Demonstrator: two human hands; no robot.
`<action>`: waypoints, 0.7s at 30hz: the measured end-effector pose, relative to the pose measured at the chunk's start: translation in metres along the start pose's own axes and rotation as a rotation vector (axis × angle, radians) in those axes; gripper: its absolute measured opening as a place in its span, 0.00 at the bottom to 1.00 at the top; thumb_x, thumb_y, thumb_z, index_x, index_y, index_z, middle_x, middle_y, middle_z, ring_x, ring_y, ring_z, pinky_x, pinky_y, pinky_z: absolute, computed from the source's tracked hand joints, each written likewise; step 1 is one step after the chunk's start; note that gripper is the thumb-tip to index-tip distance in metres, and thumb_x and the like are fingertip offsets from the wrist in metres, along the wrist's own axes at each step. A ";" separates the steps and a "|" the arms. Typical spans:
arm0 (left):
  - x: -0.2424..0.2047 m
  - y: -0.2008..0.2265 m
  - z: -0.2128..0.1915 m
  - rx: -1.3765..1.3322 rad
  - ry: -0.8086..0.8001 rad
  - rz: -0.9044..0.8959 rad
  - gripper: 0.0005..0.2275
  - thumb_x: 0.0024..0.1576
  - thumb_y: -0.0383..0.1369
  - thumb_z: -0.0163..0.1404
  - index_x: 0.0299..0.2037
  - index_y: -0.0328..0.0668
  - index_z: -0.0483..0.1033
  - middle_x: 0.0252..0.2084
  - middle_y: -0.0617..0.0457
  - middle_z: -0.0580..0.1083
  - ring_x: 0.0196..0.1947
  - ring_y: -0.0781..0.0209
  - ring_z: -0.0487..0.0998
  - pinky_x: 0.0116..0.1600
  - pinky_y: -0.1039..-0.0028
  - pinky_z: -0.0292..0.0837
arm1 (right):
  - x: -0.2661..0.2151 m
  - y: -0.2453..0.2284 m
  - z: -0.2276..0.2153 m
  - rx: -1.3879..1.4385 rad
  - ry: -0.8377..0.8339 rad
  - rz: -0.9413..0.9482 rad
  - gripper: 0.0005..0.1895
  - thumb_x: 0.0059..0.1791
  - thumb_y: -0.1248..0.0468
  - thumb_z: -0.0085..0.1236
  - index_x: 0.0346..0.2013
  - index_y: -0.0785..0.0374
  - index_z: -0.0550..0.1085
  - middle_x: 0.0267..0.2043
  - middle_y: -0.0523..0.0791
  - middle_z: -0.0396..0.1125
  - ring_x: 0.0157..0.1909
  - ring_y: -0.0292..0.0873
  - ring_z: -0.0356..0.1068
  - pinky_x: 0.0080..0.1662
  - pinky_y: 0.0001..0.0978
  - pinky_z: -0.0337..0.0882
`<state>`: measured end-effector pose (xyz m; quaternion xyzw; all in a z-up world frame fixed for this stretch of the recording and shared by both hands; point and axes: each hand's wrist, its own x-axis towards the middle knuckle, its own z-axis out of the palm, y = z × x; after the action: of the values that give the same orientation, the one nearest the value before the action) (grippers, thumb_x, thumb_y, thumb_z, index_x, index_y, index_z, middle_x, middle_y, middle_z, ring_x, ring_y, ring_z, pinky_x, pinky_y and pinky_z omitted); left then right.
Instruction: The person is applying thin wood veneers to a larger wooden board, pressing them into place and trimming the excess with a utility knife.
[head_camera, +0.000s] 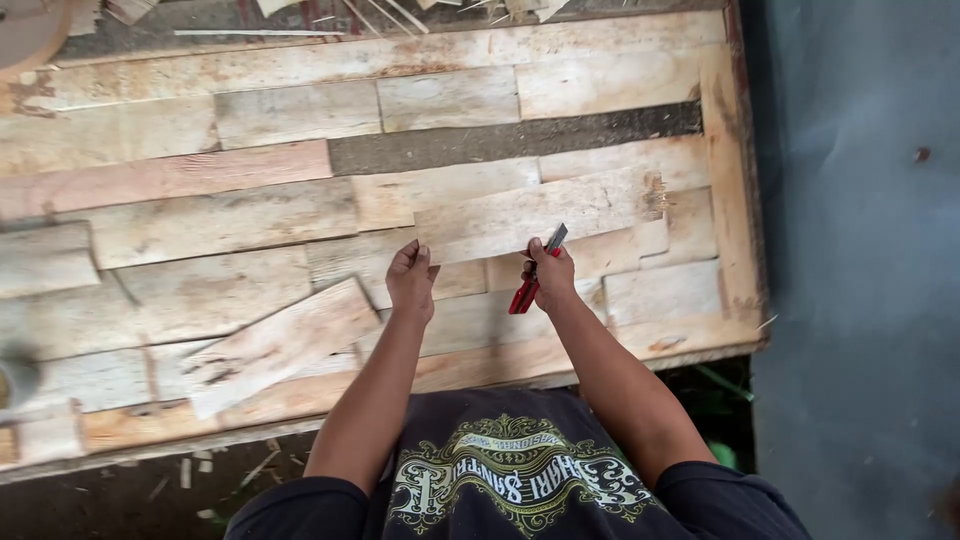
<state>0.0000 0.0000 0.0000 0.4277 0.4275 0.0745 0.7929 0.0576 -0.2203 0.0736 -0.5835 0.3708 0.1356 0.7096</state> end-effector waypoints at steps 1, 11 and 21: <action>-0.005 -0.001 0.020 -0.011 0.014 0.005 0.11 0.63 0.32 0.55 0.54 0.44 0.76 0.44 0.56 0.76 0.36 0.69 0.77 0.51 0.73 0.81 | 0.012 -0.014 -0.009 -0.012 -0.014 0.001 0.11 0.53 0.59 0.61 0.39 0.58 0.68 0.32 0.48 0.74 0.22 0.40 0.67 0.27 0.33 0.73; 0.000 -0.024 0.203 0.364 0.076 0.027 0.17 0.66 0.35 0.50 0.65 0.53 0.72 0.55 0.47 0.76 0.41 0.62 0.82 0.54 0.68 0.82 | 0.168 -0.113 -0.071 -0.079 0.001 0.006 0.11 0.52 0.58 0.63 0.37 0.59 0.70 0.30 0.47 0.74 0.24 0.42 0.70 0.29 0.36 0.75; 0.046 -0.039 0.214 0.487 0.223 0.156 0.15 0.65 0.31 0.49 0.63 0.53 0.74 0.40 0.50 0.78 0.30 0.62 0.84 0.38 0.79 0.83 | 0.189 -0.118 -0.074 -0.202 -0.049 0.084 0.14 0.50 0.55 0.66 0.32 0.59 0.72 0.28 0.47 0.72 0.26 0.43 0.71 0.29 0.35 0.76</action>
<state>0.1773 -0.1333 0.0005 0.6264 0.4832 0.0773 0.6068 0.2340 -0.3678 0.0264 -0.6326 0.3617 0.2162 0.6499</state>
